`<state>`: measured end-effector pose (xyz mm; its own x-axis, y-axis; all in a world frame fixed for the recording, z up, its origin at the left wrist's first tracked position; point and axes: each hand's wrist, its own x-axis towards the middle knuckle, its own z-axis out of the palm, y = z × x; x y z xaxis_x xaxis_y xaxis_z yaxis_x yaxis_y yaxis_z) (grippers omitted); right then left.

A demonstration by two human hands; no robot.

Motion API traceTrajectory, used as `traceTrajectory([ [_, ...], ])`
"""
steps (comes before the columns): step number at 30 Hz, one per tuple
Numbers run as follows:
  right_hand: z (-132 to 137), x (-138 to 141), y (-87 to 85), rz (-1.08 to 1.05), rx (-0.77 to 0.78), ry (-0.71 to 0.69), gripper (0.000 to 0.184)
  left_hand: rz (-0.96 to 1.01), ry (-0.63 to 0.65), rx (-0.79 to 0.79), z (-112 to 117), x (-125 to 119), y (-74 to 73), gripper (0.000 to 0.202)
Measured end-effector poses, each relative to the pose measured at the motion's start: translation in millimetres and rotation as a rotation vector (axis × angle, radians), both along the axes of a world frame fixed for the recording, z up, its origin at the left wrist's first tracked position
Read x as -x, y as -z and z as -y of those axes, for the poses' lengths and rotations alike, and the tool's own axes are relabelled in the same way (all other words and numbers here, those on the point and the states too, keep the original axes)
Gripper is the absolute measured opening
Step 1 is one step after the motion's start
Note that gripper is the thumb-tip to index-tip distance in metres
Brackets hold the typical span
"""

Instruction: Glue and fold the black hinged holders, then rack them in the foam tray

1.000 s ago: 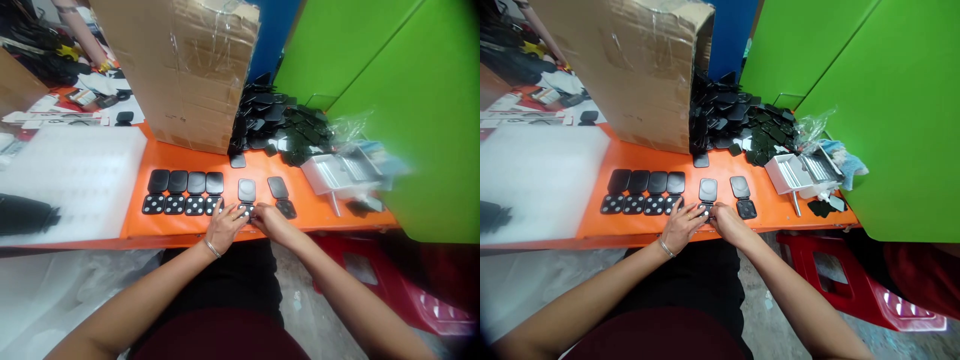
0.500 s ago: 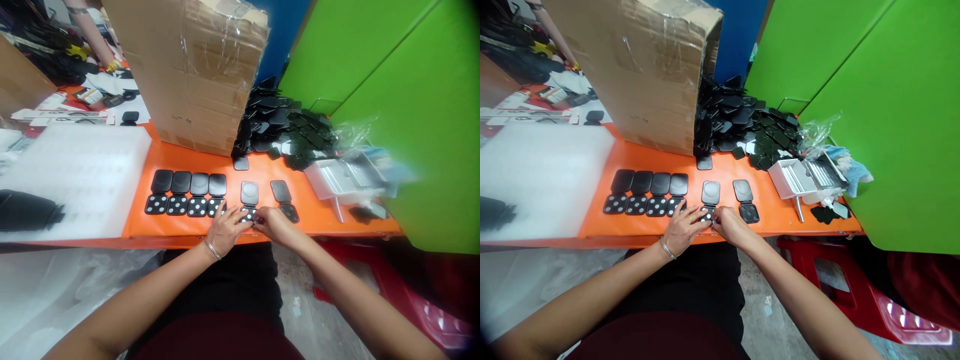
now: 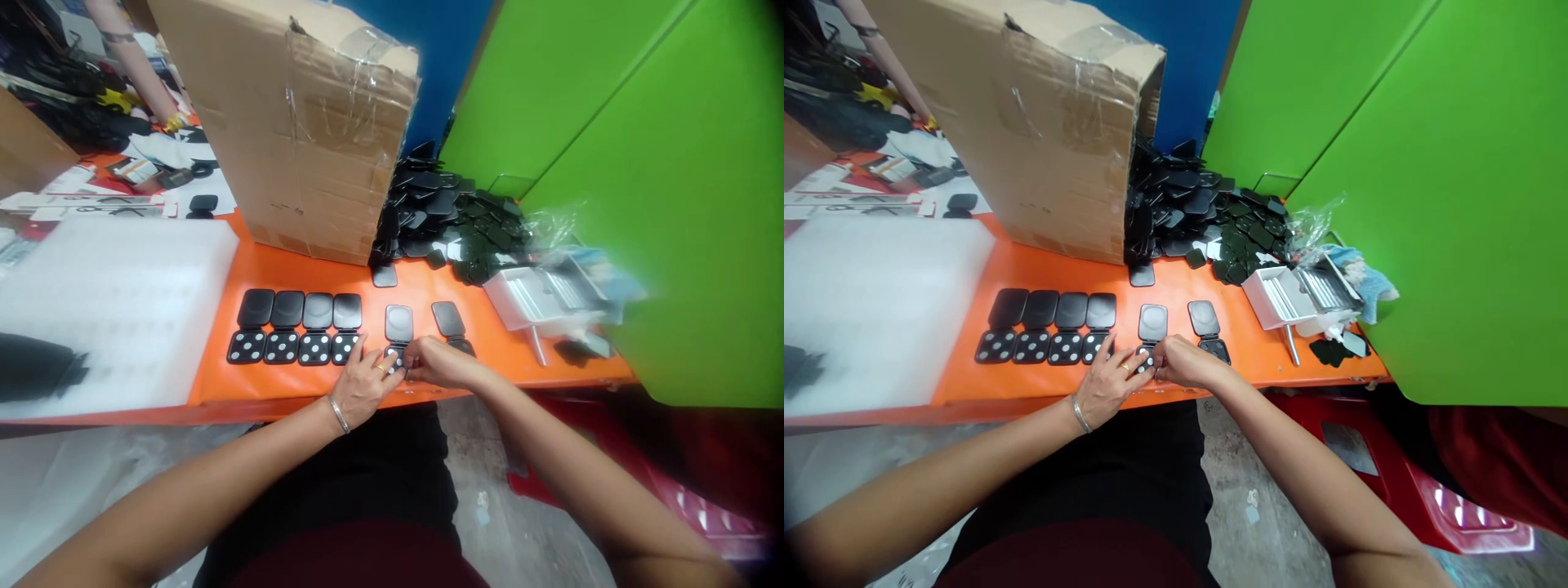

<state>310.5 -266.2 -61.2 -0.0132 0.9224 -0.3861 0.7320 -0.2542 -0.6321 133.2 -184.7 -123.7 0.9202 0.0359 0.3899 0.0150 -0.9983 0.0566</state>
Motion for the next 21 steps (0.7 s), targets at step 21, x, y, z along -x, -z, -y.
traceTrajectory([
  [21,46.0,-13.8,-16.7,-0.559,0.134,0.127,0.015,-0.081,0.066,-0.123,1.1,-1.4,-7.3,0.035],
])
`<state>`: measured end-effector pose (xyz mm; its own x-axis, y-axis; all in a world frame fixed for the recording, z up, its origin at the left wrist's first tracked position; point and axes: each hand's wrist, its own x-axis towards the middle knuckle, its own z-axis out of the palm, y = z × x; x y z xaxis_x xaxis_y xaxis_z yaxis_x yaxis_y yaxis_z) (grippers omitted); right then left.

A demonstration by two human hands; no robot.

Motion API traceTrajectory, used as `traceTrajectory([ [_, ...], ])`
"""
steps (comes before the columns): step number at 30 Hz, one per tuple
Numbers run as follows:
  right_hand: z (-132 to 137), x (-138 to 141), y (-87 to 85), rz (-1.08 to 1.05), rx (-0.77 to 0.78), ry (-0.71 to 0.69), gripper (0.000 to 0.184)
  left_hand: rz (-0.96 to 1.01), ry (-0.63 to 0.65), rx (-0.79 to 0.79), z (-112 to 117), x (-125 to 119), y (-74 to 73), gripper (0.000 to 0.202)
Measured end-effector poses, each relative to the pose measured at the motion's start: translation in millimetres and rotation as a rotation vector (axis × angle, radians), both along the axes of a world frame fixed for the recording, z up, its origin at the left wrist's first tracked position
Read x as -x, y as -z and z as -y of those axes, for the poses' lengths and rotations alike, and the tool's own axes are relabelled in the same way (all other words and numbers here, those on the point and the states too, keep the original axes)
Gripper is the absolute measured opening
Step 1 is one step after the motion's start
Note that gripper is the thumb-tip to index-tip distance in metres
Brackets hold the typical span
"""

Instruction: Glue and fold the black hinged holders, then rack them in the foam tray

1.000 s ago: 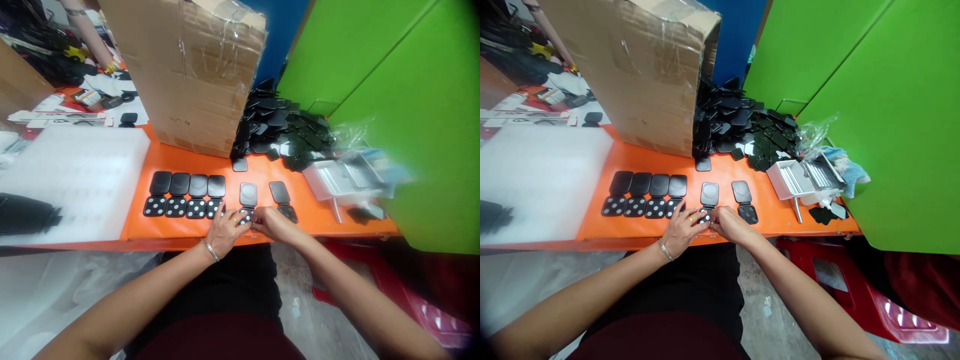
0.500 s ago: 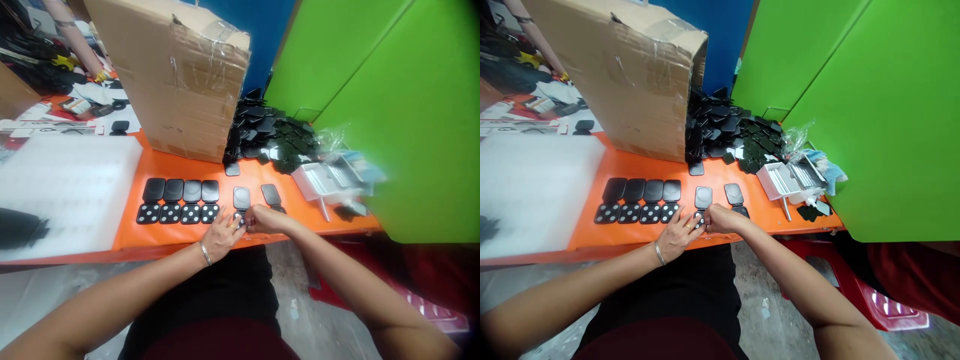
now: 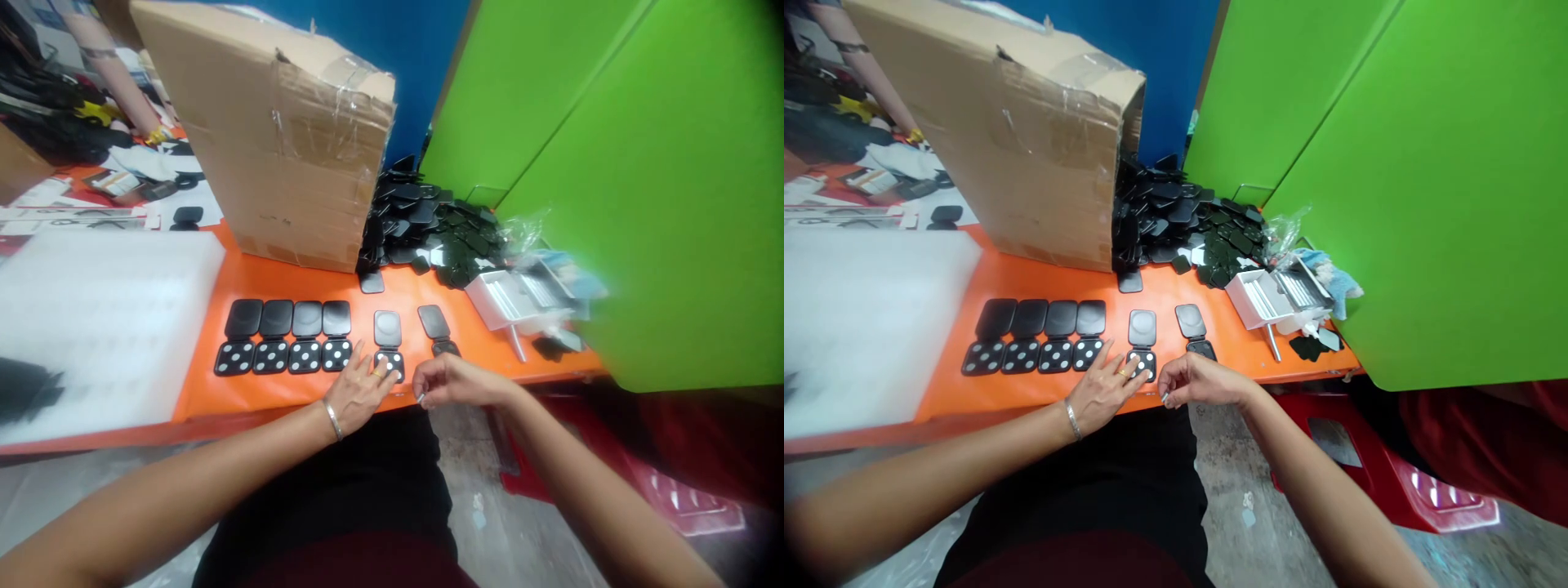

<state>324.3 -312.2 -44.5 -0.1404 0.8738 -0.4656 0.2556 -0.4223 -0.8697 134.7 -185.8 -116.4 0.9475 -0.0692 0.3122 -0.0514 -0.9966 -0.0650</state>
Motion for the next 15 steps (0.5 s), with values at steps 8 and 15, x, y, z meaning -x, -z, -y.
traceTrajectory([
  [8,68.9,6.7,20.0,-0.271,-0.13,0.743,0.032,0.116,-0.167,0.118,4.1,-8.9,6.6,0.029],
  [15,92.7,-17.6,34.6,-0.341,-0.271,1.13,0.026,0.105,-0.213,0.173,7.8,-14.6,6.9,0.03],
])
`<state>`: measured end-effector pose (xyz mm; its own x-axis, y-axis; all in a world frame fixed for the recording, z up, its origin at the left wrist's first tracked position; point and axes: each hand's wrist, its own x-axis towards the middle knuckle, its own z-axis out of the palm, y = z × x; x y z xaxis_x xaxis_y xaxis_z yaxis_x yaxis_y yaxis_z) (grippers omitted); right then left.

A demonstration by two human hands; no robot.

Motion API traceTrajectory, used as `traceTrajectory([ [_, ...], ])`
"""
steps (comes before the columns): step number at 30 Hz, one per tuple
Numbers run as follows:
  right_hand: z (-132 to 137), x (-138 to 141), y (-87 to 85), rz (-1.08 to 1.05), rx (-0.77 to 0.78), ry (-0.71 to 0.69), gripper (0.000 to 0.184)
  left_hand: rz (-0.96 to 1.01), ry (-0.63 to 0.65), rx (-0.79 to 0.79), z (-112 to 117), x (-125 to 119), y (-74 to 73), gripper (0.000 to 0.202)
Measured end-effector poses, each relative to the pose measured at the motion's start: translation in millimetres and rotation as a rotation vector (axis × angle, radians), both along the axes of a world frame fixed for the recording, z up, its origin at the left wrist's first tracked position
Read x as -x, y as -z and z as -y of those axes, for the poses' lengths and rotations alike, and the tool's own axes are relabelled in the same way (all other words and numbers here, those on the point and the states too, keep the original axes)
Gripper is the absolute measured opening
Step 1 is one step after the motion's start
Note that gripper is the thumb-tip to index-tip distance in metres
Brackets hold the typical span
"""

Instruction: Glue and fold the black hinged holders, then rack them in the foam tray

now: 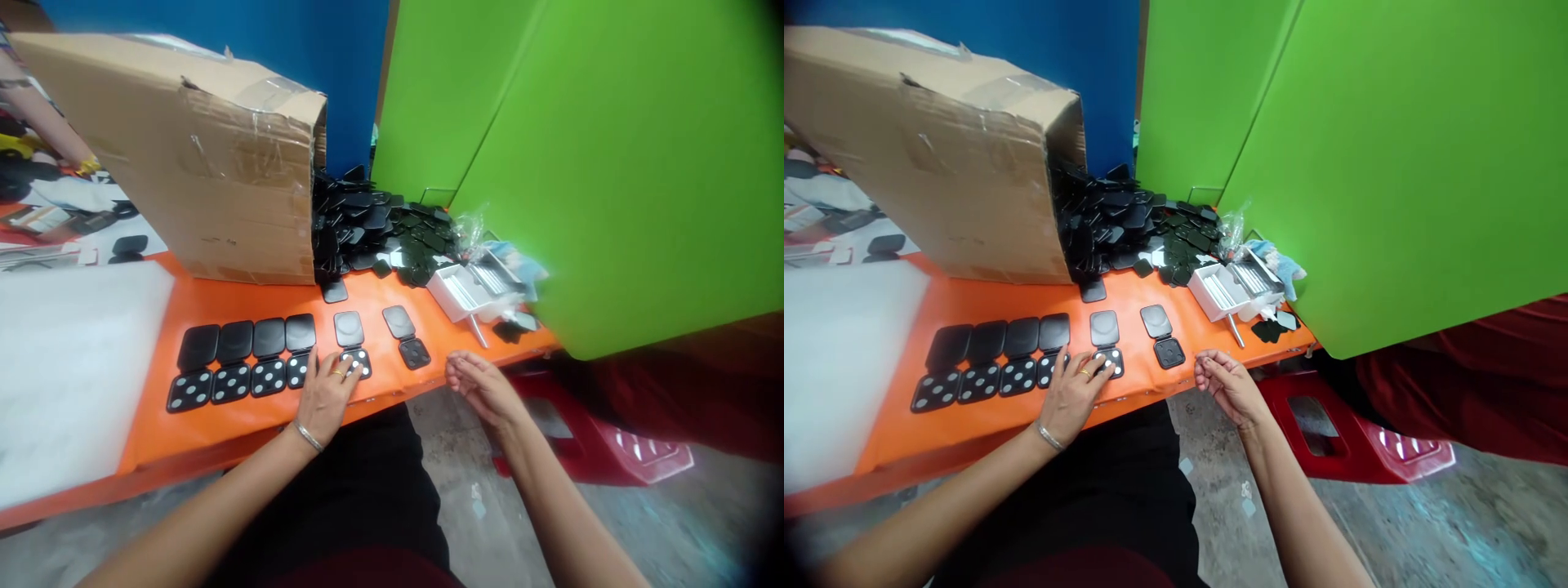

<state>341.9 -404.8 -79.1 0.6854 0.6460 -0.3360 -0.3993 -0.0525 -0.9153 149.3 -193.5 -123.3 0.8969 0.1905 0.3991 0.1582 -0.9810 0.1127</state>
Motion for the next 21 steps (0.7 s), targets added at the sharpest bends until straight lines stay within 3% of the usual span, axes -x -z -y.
traceTrajectory([
  [5,4.1,-12.8,6.3,0.046,0.039,0.147,0.028,-0.023,-0.008,0.021,0.9,4.5,0.9,0.029],
  [10,-4.4,-17.8,12.7,0.053,0.064,0.23,0.033,-0.045,0.042,0.135,10.5,-4.8,-14.3,0.031],
  [15,-20.9,-14.2,17.9,0.016,0.023,0.249,0.036,-0.163,0.145,0.257,32.1,-59.3,-30.7,0.052],
  [18,-26.9,-10.0,19.1,-0.026,-0.034,0.229,0.035,-0.265,0.148,0.311,40.6,-97.1,-26.5,0.076],
  [21,-28.6,-7.5,19.7,-0.047,-0.064,0.215,0.033,-0.342,0.112,0.34,39.6,-118.0,-14.6,0.077],
])
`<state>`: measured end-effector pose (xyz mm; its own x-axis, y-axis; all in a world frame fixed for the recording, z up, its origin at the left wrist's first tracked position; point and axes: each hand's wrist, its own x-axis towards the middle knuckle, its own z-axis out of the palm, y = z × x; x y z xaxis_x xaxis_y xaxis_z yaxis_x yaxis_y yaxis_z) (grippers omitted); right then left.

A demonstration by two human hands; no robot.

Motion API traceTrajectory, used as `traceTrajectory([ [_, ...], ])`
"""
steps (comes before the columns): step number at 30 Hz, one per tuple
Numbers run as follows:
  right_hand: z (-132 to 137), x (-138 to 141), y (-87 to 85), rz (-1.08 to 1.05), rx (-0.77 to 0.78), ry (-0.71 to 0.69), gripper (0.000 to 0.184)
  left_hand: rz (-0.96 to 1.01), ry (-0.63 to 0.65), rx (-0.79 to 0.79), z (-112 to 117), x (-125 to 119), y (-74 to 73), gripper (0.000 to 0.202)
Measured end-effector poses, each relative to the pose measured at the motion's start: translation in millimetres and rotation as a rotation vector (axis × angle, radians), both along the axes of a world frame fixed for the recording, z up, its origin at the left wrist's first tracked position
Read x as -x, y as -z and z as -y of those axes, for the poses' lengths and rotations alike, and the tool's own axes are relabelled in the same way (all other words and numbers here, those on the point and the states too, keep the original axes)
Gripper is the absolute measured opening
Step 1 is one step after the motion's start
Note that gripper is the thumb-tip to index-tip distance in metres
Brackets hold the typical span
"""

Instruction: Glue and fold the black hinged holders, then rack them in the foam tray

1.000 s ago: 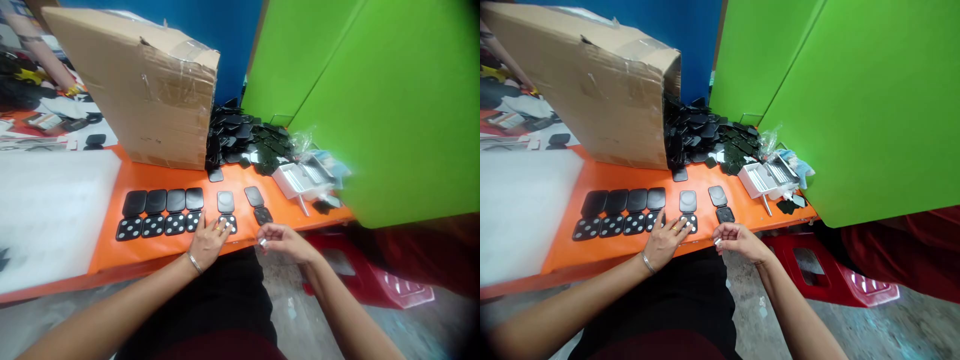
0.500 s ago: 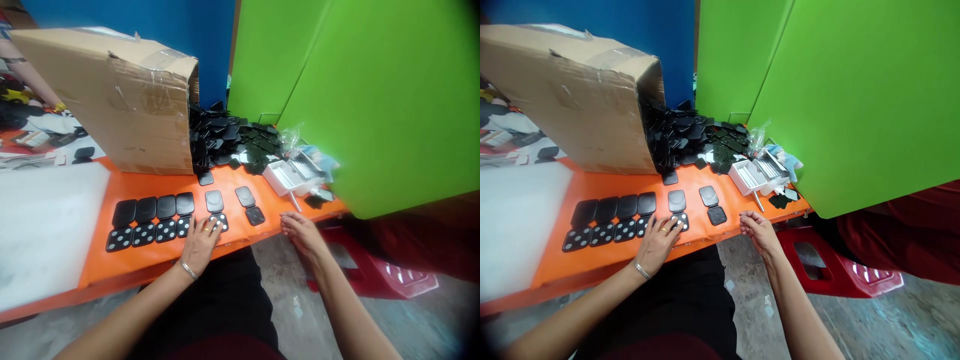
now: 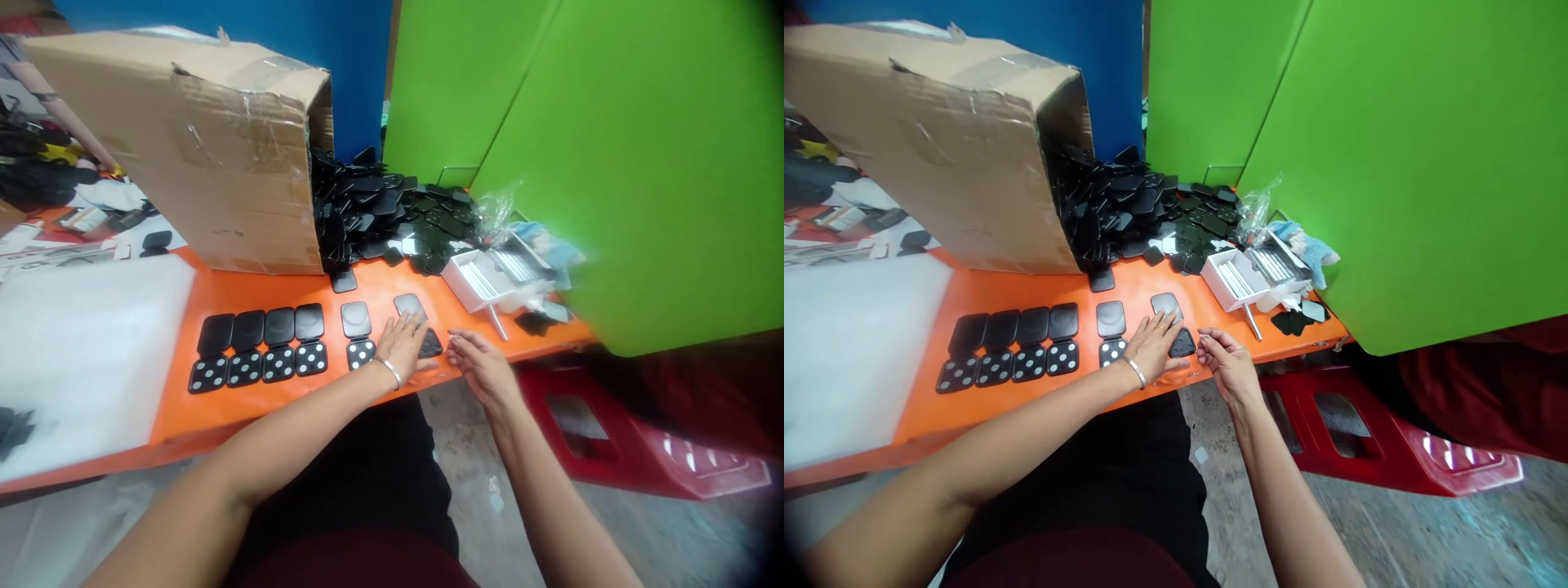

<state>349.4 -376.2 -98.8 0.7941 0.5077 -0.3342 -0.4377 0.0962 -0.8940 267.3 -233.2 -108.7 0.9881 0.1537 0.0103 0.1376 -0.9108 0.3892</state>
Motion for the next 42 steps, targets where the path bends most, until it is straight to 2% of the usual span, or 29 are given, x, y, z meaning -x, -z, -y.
traceTrajectory([
  [4,-0.4,1.3,1.5,-0.017,-0.007,0.005,0.032,0.007,-0.01,-0.021,-18.0,-0.2,7.7,0.065],
  [8,-2.4,5.2,2.2,0.0,0.013,-0.022,0.033,-0.04,-0.03,-0.04,-42.5,10.0,0.7,0.061],
  [11,0.2,7.7,4.6,0.04,0.016,0.015,0.033,-0.056,-0.031,-0.058,-51.6,15.2,-3.5,0.059],
  [13,7.8,6.0,9.4,0.103,0.021,0.12,0.033,-0.067,-0.025,-0.074,-52.5,16.8,-3.7,0.061],
  [15,21.1,0.4,17.0,0.225,0.075,0.282,0.032,-0.072,-0.018,-0.091,-51.7,17.1,-2.8,0.061],
  [18,46.3,-13.9,31.2,0.496,0.326,0.494,0.031,-0.073,-0.011,-0.121,-50.8,16.3,-1.7,0.061],
  [20,60.3,-25.1,40.0,0.616,0.477,0.561,0.031,-0.078,-0.005,-0.151,-51.1,15.3,-1.7,0.06],
  [23,69.6,-39.4,50.2,0.681,0.549,0.605,0.028,-0.086,0.009,-0.191,-51.3,13.8,-1.9,0.06],
  [30,66.0,-46.7,61.2,0.76,0.596,0.588,0.021,-0.103,0.026,-0.237,-53.0,14.0,0.1,0.061],
  [34,66.6,-49.3,57.9,0.949,0.669,0.609,0.022,-0.062,0.065,-0.265,-55.2,2.7,-9.9,0.061],
  [36,62.8,-55.7,53.9,1.091,0.75,0.553,0.023,0.026,0.111,-0.274,-48.6,-13.4,-21.7,0.058],
  [38,54.9,-64.4,48.4,1.161,0.85,0.437,0.026,0.125,0.19,-0.264,-34.0,-37.2,-35.4,0.053],
  [42,32.3,-79.5,33.6,1.145,1.099,0.179,0.029,0.217,0.337,-0.227,6.3,-98.3,-52.3,0.043],
])
